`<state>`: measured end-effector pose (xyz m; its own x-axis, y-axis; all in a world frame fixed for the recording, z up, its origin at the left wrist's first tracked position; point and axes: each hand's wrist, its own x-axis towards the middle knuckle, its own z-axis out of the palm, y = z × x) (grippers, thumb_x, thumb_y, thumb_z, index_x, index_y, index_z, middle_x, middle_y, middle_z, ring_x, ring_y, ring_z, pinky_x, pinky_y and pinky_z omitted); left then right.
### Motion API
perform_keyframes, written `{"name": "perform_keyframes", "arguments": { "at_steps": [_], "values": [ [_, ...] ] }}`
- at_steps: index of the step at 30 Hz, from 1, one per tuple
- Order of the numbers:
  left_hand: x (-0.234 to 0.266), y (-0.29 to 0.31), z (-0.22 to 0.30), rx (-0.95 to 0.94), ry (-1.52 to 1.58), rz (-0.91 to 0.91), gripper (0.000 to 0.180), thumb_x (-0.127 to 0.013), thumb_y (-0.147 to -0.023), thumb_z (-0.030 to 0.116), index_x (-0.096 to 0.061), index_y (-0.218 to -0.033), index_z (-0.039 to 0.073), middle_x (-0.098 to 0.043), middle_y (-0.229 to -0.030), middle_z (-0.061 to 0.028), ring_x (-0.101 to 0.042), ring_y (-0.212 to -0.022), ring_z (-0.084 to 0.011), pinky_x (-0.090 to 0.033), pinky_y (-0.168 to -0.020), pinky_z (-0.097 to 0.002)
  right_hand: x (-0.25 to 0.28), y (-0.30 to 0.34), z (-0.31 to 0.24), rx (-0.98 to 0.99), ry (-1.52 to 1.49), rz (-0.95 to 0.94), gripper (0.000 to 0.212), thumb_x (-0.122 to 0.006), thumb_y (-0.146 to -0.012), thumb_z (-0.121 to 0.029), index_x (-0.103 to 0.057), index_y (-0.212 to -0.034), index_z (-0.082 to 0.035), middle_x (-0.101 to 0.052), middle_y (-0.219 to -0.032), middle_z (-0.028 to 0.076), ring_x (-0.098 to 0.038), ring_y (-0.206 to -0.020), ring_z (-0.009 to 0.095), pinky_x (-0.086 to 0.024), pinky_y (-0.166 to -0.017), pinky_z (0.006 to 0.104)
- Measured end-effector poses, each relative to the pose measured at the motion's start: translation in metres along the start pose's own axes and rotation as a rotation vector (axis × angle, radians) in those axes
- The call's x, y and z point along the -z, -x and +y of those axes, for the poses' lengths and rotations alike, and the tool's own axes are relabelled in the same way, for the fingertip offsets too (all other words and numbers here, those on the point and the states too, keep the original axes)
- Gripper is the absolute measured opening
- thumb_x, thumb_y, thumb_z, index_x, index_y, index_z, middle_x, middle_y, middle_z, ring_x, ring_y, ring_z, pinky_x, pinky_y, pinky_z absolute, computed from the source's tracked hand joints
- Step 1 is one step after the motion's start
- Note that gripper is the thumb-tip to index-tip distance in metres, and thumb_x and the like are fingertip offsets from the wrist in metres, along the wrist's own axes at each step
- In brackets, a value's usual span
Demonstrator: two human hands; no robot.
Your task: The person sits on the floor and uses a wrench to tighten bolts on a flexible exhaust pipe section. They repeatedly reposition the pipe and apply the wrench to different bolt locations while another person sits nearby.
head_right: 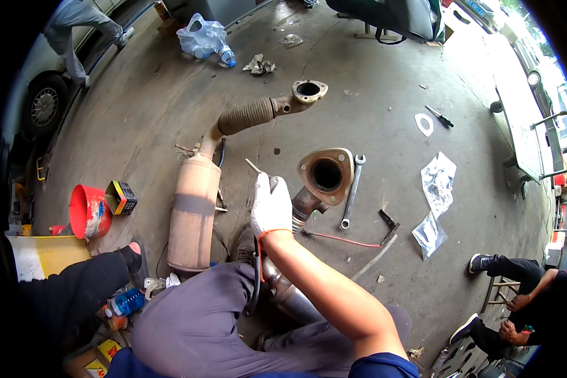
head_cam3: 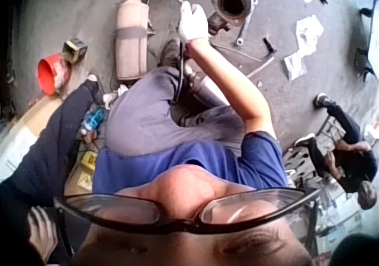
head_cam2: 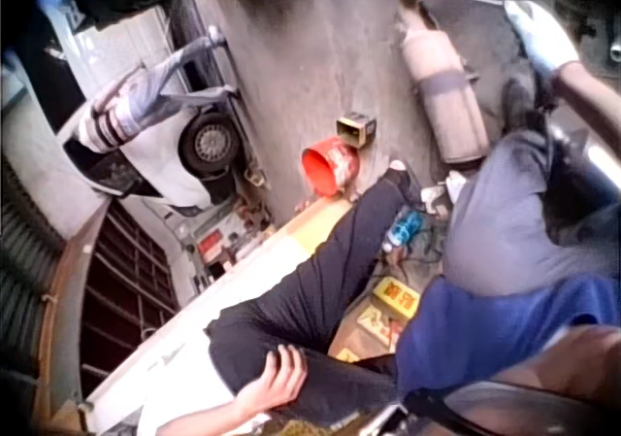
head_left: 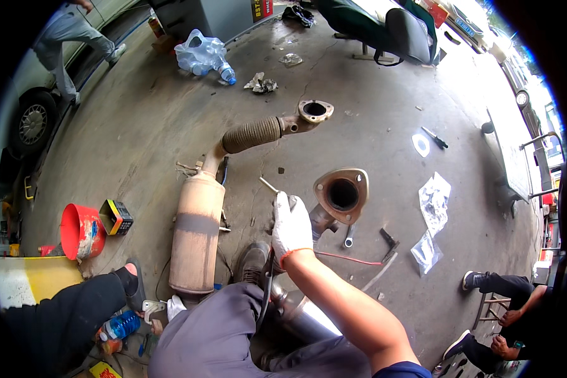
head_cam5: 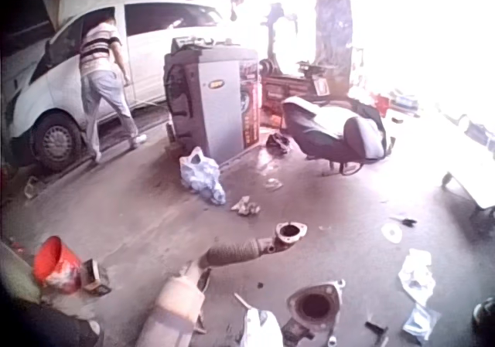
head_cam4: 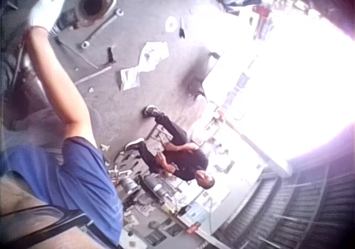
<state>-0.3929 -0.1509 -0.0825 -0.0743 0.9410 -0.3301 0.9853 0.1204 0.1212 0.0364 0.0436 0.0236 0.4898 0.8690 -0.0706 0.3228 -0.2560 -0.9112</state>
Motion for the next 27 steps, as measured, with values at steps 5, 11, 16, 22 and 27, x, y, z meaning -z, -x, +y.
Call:
{"name": "perform_keyframes", "arguments": {
  "at_steps": [5, 11, 16, 22, 27],
  "values": [
    [0.028, 0.011, -0.023, -0.217, -0.119, 0.109, 0.037, -0.085, -0.08, 0.026, -0.06, -0.089, 0.001, -0.064, -0.094, -0.0226, -0.063, -0.096, -0.0448, -0.052, -0.084, -0.0586, 0.033, -0.005, -0.102, -0.306, -0.673, -0.184, 0.036, -0.055, -0.119, -0.044, -0.06, -0.109, -0.01, -0.051, -0.081, -0.002, -0.047, -0.064, 0.01, -0.043, -0.06, 0.0314],
    [0.192, -0.078, 0.178, -0.31, 0.622, 0.108, 0.034, -0.073, -0.095, 0.026, -0.073, -0.109, -0.005, -0.074, -0.11, -0.0249, -0.071, -0.112, -0.0435, -0.055, -0.099, -0.047, 0.099, -0.01, -0.213, -0.178, -0.999, -0.352, 0.039, -0.056, -0.119, -0.045, -0.06, -0.111, -0.007, -0.051, -0.079, -0.003, -0.047, -0.063, 0.009, -0.041, -0.058, 0.0288],
    [0.221, -0.115, 0.292, -0.801, 1.374, -0.973, 0.106, -0.062, -0.096, 0.084, -0.054, -0.155, -0.003, -0.067, -0.143, -0.0151, -0.065, -0.13, -0.0252, -0.053, -0.11, -0.0398, 0.098, -0.044, -0.275, 0.303, -1.001, -0.36, 0.036, -0.055, -0.12, -0.04, -0.061, -0.106, -0.008, -0.061, -0.084, 0.002, -0.057, -0.068, 0.014, -0.051, -0.066, 0.031],
    [0.239, -0.111, 0.254, -0.531, 1.317, -1.013, 0.055, -0.089, -0.096, 0.049, -0.071, -0.118, 0.002, -0.071, -0.095, -0.0049, -0.07, -0.08, -0.0138, -0.057, -0.071, -0.0314, 0.09, -0.125, -0.299, 0.207, -1.172, -0.027, 0.035, -0.055, -0.119, -0.044, -0.063, -0.102, -0.015, -0.057, -0.077, -0.002, -0.055, -0.063, 0.013, -0.051, -0.063, 0.0329],
    [0.315, -0.09, 0.157, -0.081, 0.829, -0.253, 0.024, -0.076, -0.1, 0.027, -0.068, -0.103, 0.004, -0.057, -0.072, 0.0005, -0.054, -0.059, -0.0089, -0.045, -0.054, -0.0301, 0.012, -0.118, -0.197, -0.097, -0.911, 0.114, 0.046, -0.053, -0.117, -0.051, -0.057, -0.096, -0.01, -0.057, -0.073, 0.003, -0.057, -0.058, 0.017, -0.05, -0.056, 0.0356]
  ]
}}
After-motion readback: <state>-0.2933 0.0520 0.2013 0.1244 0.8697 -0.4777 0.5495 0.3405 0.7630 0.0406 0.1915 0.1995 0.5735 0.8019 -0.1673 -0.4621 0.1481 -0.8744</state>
